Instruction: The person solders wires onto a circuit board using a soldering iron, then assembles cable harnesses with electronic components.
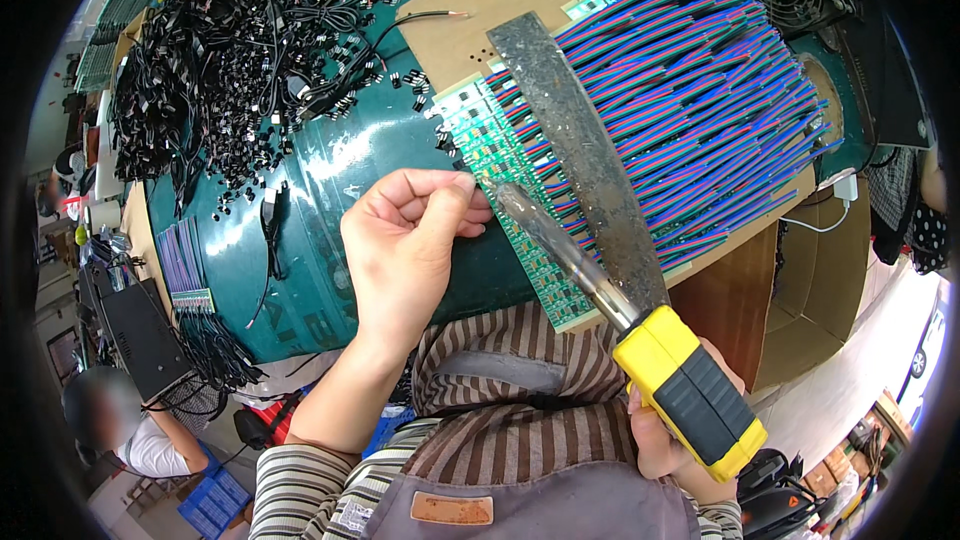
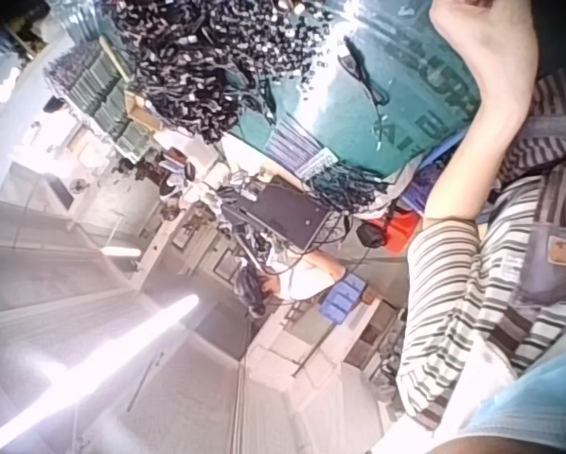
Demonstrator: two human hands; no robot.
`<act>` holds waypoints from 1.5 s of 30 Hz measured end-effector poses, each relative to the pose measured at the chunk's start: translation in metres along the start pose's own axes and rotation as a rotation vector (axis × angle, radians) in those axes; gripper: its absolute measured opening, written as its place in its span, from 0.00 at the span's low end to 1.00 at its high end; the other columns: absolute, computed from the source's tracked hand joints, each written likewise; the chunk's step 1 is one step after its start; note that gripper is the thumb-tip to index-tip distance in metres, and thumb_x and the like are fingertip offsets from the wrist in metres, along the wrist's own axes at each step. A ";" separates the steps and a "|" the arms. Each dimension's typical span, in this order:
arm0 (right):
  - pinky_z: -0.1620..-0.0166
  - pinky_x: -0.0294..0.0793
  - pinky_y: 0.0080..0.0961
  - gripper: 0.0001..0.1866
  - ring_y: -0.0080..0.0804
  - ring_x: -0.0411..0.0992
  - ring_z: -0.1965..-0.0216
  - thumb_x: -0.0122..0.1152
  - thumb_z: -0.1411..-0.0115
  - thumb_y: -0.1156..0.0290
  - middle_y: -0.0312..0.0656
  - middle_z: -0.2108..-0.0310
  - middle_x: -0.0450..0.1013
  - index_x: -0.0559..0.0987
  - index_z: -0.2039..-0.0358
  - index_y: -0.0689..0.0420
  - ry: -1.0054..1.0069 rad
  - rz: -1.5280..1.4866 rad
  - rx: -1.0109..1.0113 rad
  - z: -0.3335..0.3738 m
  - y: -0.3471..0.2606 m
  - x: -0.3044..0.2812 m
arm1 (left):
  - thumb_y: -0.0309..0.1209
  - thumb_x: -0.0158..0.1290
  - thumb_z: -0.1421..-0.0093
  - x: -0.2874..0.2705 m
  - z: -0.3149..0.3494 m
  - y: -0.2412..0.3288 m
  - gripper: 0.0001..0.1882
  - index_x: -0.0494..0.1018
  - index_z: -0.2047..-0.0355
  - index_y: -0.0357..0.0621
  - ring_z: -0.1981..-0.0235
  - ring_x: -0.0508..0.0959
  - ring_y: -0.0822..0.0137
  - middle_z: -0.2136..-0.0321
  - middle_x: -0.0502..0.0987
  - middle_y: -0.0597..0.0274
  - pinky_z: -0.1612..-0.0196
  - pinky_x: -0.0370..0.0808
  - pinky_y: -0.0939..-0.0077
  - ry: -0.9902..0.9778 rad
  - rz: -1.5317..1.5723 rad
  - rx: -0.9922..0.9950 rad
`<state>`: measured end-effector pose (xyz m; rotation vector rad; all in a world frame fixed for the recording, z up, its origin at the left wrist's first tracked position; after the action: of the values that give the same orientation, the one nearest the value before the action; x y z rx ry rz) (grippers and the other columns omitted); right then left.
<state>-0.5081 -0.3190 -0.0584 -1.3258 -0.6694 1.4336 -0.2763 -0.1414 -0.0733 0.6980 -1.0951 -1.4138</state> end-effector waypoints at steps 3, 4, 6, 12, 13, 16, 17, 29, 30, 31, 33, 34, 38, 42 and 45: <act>0.68 0.68 0.21 0.29 0.24 0.64 0.71 0.51 0.35 0.49 0.45 0.60 0.65 0.66 0.53 0.66 -0.030 0.000 -0.013 -0.003 -0.002 0.000 | 0.22 0.56 0.42 -0.001 -0.002 0.000 0.05 0.75 0.68 0.30 0.70 0.80 0.74 0.72 0.80 0.57 0.62 0.78 0.81 -0.010 -0.017 -0.002; 0.68 0.68 0.21 0.29 0.24 0.64 0.71 0.51 0.35 0.49 0.45 0.61 0.65 0.66 0.53 0.66 -0.019 -0.009 0.005 -0.003 -0.002 0.001 | 0.22 0.56 0.42 -0.001 -0.002 0.000 0.05 0.75 0.68 0.30 0.70 0.80 0.74 0.72 0.80 0.57 0.62 0.78 0.81 -0.006 -0.018 -0.005; 0.68 0.68 0.21 0.29 0.24 0.64 0.71 0.51 0.35 0.48 0.45 0.61 0.65 0.66 0.53 0.66 -0.007 -0.017 0.022 -0.002 -0.002 0.002 | 0.22 0.56 0.43 -0.001 -0.002 0.000 0.05 0.75 0.68 0.30 0.70 0.80 0.74 0.72 0.80 0.57 0.62 0.78 0.81 -0.004 -0.018 -0.008; 0.69 0.67 0.20 0.33 0.23 0.64 0.73 0.52 0.38 0.42 0.43 0.63 0.64 0.66 0.55 0.65 0.036 -0.174 0.104 -0.011 -0.023 0.011 | 0.22 0.57 0.43 -0.001 -0.002 0.000 0.05 0.75 0.69 0.30 0.70 0.80 0.74 0.72 0.80 0.57 0.62 0.78 0.82 -0.007 -0.016 -0.011; 0.69 0.67 0.20 0.34 0.22 0.64 0.73 0.52 0.39 0.40 0.42 0.64 0.64 0.66 0.55 0.64 0.067 -0.205 0.128 -0.013 -0.029 0.014 | 0.22 0.56 0.43 -0.002 -0.002 0.000 0.05 0.75 0.69 0.30 0.70 0.80 0.74 0.72 0.80 0.57 0.62 0.78 0.82 -0.007 -0.014 -0.014; 0.69 0.67 0.19 0.36 0.23 0.64 0.74 0.51 0.40 0.37 0.41 0.64 0.63 0.64 0.55 0.64 0.053 -0.255 0.181 -0.015 -0.031 0.014 | 0.22 0.56 0.43 -0.003 -0.002 0.000 0.05 0.75 0.69 0.30 0.70 0.80 0.74 0.72 0.80 0.57 0.62 0.78 0.81 -0.005 -0.018 -0.015; 0.69 0.67 0.20 0.36 0.23 0.64 0.74 0.50 0.40 0.37 0.41 0.63 0.63 0.64 0.55 0.63 0.071 -0.246 0.164 -0.016 -0.032 0.015 | 0.22 0.56 0.43 -0.004 -0.002 0.001 0.05 0.75 0.69 0.30 0.70 0.80 0.74 0.72 0.80 0.57 0.61 0.78 0.81 -0.003 -0.026 -0.014; 0.77 0.67 0.17 0.31 0.22 0.64 0.75 0.49 0.35 0.46 0.53 0.53 0.59 0.63 0.51 0.66 0.530 -0.307 -0.218 -0.023 -0.022 -0.014 | 0.25 0.56 0.40 -0.002 -0.003 -0.001 0.07 0.75 0.67 0.30 0.74 0.80 0.70 0.74 0.80 0.55 0.68 0.78 0.79 0.003 -0.035 0.054; 0.77 0.67 0.16 0.29 0.20 0.64 0.74 0.46 0.33 0.50 0.54 0.51 0.60 0.64 0.50 0.67 0.577 -0.297 -0.304 -0.025 -0.020 -0.024 | 0.25 0.56 0.40 -0.003 -0.003 -0.001 0.07 0.76 0.67 0.30 0.74 0.80 0.70 0.74 0.80 0.55 0.68 0.78 0.79 0.003 -0.040 0.056; 0.77 0.67 0.15 0.27 0.19 0.64 0.74 0.44 0.32 0.52 0.55 0.49 0.61 0.64 0.50 0.68 0.661 -0.240 -0.332 -0.027 -0.021 -0.034 | 0.25 0.57 0.40 -0.003 -0.003 -0.001 0.07 0.76 0.67 0.30 0.75 0.80 0.70 0.74 0.80 0.55 0.69 0.77 0.80 0.012 -0.049 0.060; 0.77 0.67 0.13 0.25 0.18 0.64 0.74 0.40 0.30 0.56 0.57 0.48 0.63 0.64 0.49 0.69 0.787 -0.236 -0.412 -0.026 -0.018 -0.050 | 0.25 0.57 0.40 -0.004 -0.002 0.000 0.07 0.75 0.67 0.30 0.74 0.80 0.71 0.74 0.80 0.55 0.68 0.77 0.81 0.006 -0.051 0.048; 0.77 0.67 0.14 0.26 0.18 0.64 0.74 0.40 0.30 0.56 0.56 0.48 0.63 0.64 0.49 0.70 0.802 -0.238 -0.442 -0.024 -0.016 -0.061 | 0.24 0.57 0.40 -0.006 -0.002 0.001 0.07 0.75 0.67 0.29 0.73 0.80 0.73 0.73 0.80 0.56 0.67 0.78 0.81 0.000 -0.043 0.031; 0.78 0.65 0.16 0.25 0.19 0.64 0.78 0.46 0.32 0.54 0.54 0.55 0.71 0.67 0.50 0.68 0.981 -0.134 -0.440 -0.026 0.053 -0.110 | 0.25 0.56 0.40 0.000 -0.003 0.001 0.07 0.75 0.67 0.29 0.73 0.80 0.73 0.73 0.80 0.56 0.67 0.78 0.81 -0.017 -0.053 0.026; 0.79 0.64 0.17 0.17 0.19 0.64 0.84 0.49 0.33 0.69 0.49 0.67 0.76 0.68 0.49 0.69 1.047 0.043 -0.260 -0.045 0.030 -0.096 | 0.24 0.56 0.40 -0.004 -0.006 0.001 0.07 0.75 0.68 0.29 0.74 0.79 0.73 0.74 0.80 0.56 0.67 0.78 0.80 -0.011 -0.055 0.051; 0.78 0.65 0.16 0.17 0.19 0.65 0.83 0.49 0.33 0.71 0.49 0.68 0.76 0.68 0.49 0.70 1.020 0.069 -0.276 -0.051 0.019 -0.092 | 0.23 0.55 0.41 -0.005 -0.004 0.002 0.06 0.75 0.67 0.29 0.73 0.79 0.72 0.73 0.80 0.56 0.66 0.78 0.80 -0.011 -0.034 0.042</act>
<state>-0.4782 -0.4213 -0.0533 -2.0501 -0.1238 0.5516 -0.2714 -0.1376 -0.0738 0.7429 -1.1286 -1.4286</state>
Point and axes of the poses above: each hand's wrist, its own z-axis away from the middle knuckle, its own x-axis out of the palm, y = z × x, the point moved 2 cm from there along -z, towards the middle knuckle
